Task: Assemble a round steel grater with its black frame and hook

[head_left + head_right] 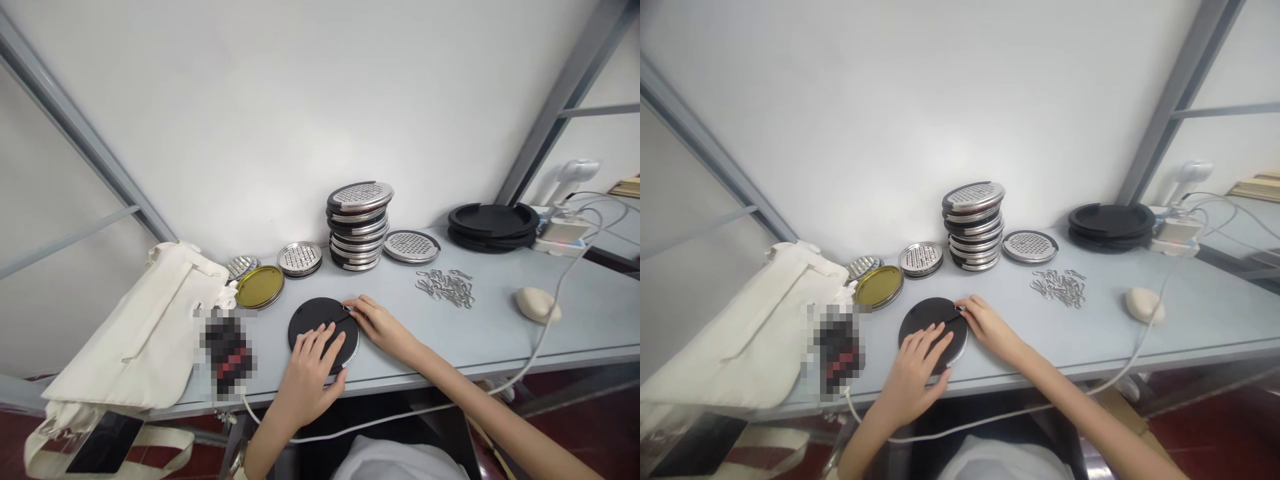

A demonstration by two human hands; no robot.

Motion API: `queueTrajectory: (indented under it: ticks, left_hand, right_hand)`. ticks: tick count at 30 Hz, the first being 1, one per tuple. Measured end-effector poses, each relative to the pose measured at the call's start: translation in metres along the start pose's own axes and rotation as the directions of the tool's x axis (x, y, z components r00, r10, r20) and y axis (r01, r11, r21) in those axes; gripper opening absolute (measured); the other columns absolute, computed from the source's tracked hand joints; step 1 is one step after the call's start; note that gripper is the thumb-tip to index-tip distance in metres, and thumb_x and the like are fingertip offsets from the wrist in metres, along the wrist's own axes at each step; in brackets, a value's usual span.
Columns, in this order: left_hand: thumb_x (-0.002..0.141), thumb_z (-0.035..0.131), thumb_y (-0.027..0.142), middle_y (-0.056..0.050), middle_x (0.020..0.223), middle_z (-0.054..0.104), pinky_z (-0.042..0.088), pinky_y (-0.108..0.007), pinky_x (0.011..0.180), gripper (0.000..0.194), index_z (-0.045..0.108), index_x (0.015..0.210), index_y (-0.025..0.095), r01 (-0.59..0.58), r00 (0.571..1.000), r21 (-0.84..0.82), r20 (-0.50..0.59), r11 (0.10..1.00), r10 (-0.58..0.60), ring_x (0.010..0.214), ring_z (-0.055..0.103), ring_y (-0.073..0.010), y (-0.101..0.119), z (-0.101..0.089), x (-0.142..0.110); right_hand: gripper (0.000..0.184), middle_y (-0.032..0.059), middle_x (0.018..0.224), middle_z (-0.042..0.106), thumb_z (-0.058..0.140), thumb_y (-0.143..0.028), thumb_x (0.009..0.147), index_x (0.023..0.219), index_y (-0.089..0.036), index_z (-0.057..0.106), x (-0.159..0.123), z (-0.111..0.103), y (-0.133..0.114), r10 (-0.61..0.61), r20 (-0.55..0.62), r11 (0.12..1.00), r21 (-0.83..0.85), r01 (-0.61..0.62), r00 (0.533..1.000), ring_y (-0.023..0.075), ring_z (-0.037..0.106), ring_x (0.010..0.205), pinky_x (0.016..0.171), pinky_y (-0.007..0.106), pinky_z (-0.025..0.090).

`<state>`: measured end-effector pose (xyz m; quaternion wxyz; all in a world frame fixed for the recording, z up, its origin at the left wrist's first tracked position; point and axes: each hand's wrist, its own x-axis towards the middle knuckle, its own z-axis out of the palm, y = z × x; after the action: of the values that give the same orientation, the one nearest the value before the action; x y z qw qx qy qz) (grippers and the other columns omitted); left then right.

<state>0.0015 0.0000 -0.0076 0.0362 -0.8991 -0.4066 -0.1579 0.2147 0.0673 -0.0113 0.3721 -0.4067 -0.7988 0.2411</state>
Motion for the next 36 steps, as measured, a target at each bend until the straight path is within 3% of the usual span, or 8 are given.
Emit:
queueTrajectory:
  ticks: [18, 36]
  left_hand:
    - [0.090, 0.050, 0.025, -0.010, 0.148, 0.038, 0.034, -0.045, 0.106, 0.057, 0.036, 0.144, 0.018, -0.014, 1.000, 0.019, -0.020, 1.000, 0.014, 0.134, 0.036, -0.0278, -0.0001, 0.0001, 0.0011]
    - [0.091, 0.048, 0.026, -0.010, 0.147, 0.039, 0.034, -0.046, 0.106, 0.055, 0.036, 0.144, 0.019, -0.010, 1.000, 0.004, -0.027, 1.000, 0.010, 0.133, 0.037, -0.0283, 0.0000, -0.0001, 0.0011]
  right_hand:
    - [0.022, 0.0075, 0.100, 0.066, 0.042, -0.022, 0.097, 0.109, -0.022, 0.060, -0.0008, -0.0025, 0.0028, 0.003, -0.023, 1.000, -0.003, -0.003, 1.000, 0.0206, 0.064, 0.092, 0.083, 0.035, 0.051]
    - [0.036, 0.0080, 0.094, 0.059, 0.035, -0.015, 0.096, 0.123, -0.022, 0.058, -0.0006, 0.0006, 0.0017, -0.022, -0.022, 1.000, -0.009, 0.022, 1.000, 0.0191, 0.062, 0.083, 0.079, 0.033, 0.053]
